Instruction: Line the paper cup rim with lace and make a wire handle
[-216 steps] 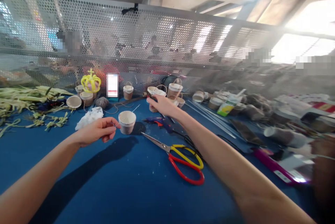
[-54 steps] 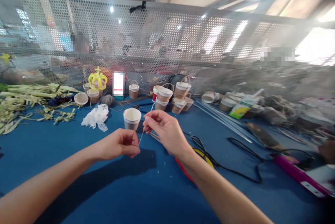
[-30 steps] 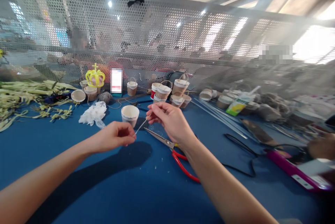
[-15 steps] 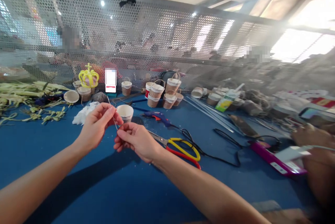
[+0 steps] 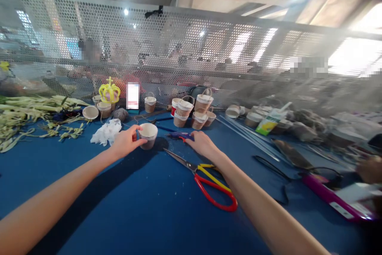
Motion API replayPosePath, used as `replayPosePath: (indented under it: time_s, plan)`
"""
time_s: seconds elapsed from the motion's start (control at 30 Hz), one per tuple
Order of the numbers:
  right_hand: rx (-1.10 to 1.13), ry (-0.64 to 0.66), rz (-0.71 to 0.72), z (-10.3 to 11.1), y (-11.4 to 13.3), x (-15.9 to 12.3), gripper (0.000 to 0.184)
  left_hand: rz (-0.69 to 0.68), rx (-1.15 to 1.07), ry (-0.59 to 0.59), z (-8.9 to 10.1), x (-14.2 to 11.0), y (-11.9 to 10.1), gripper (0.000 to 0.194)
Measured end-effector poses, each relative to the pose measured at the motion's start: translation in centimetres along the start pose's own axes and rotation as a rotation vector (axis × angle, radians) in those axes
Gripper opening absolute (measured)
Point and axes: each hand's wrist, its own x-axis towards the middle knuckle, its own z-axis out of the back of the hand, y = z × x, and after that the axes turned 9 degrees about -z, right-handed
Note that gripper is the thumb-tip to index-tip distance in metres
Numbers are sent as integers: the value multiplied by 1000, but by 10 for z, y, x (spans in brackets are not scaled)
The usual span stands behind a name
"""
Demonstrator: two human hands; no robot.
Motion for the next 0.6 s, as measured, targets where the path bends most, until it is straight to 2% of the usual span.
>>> replayPosePath:
  time_s: [0.07, 0.13, 0.23, 0.33, 0.43, 0.53, 0.6]
  plan:
    - [1, 4, 31, 1, 5, -3, 30, 14, 3, -55, 2, 5, 2, 34]
    - [19, 12, 72, 6, 13, -6, 29, 90, 90, -137, 10, 14, 6, 34]
    - [71, 8, 126, 14, 26, -10, 29, 186, 205, -147, 21, 37, 22, 29]
    - [134, 24, 190, 17, 38, -17, 28, 270, 297, -14, 17, 62, 45, 22]
    - [182, 68, 249, 18, 46, -27, 25, 333, 352, 132, 0, 81, 63, 26]
    - [220, 93, 268, 20, 48, -35, 26, 365, 381, 202, -17, 90, 71, 30]
    - [269, 119, 265, 22, 46, -37, 26, 362, 382, 216, -20, 93, 72, 30]
